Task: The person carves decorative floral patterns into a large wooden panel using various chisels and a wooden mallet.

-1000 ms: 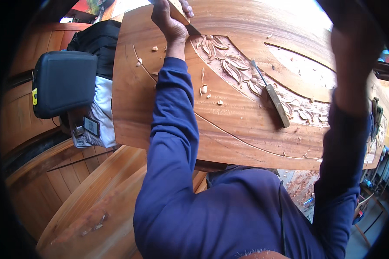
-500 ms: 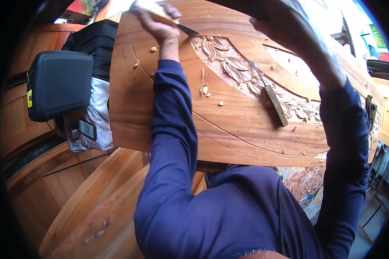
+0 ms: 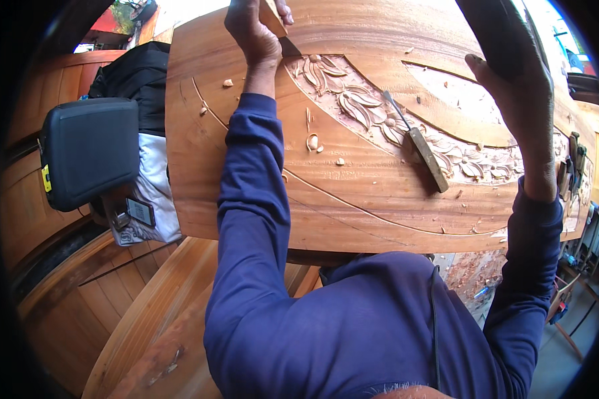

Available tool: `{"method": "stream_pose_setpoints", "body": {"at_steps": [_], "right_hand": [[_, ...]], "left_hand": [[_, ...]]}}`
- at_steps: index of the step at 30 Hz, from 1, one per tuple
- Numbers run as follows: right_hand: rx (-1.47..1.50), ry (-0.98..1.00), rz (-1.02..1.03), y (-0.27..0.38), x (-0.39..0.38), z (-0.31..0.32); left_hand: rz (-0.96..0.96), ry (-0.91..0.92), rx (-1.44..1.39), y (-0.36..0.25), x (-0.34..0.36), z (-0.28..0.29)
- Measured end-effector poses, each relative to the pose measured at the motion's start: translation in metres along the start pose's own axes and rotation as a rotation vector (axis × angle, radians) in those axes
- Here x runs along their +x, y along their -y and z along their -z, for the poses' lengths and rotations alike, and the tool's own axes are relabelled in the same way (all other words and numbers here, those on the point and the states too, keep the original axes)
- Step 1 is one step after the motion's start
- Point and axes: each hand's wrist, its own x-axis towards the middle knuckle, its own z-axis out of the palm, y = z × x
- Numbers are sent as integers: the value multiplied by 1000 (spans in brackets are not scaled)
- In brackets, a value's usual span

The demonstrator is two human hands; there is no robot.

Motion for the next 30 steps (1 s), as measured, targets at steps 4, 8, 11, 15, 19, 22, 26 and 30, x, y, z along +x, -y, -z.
{"method": "stream_pose_setpoints", "body": {"at_steps": [4, 8, 11, 15, 19, 22, 26, 30], "right_hand": [[-5, -57, 136, 3, -2, 10], [253, -37, 92, 5, -7, 10], [438, -67, 165, 14, -4, 5], [268, -22, 130, -3, -8, 18], [133, -78, 64, -4, -11, 18], [141, -110, 78, 3, -10, 17], [169, -96, 68, 1, -8, 17], [84, -105, 57, 6, -6, 15]], "left_hand": [[-2, 68, 26, 3, 3, 2], [1, 32, -43, 5, 3, -3], [60, -27, -84, 3, 3, 1], [181, -39, -386, -3, 0, -13], [-24, 28, -57, 1, 6, -8], [17, -38, -2, -6, 3, -13], [-7, 37, 28, 2, 8, 2], [271, -40, -525, -12, 3, -9]]}}
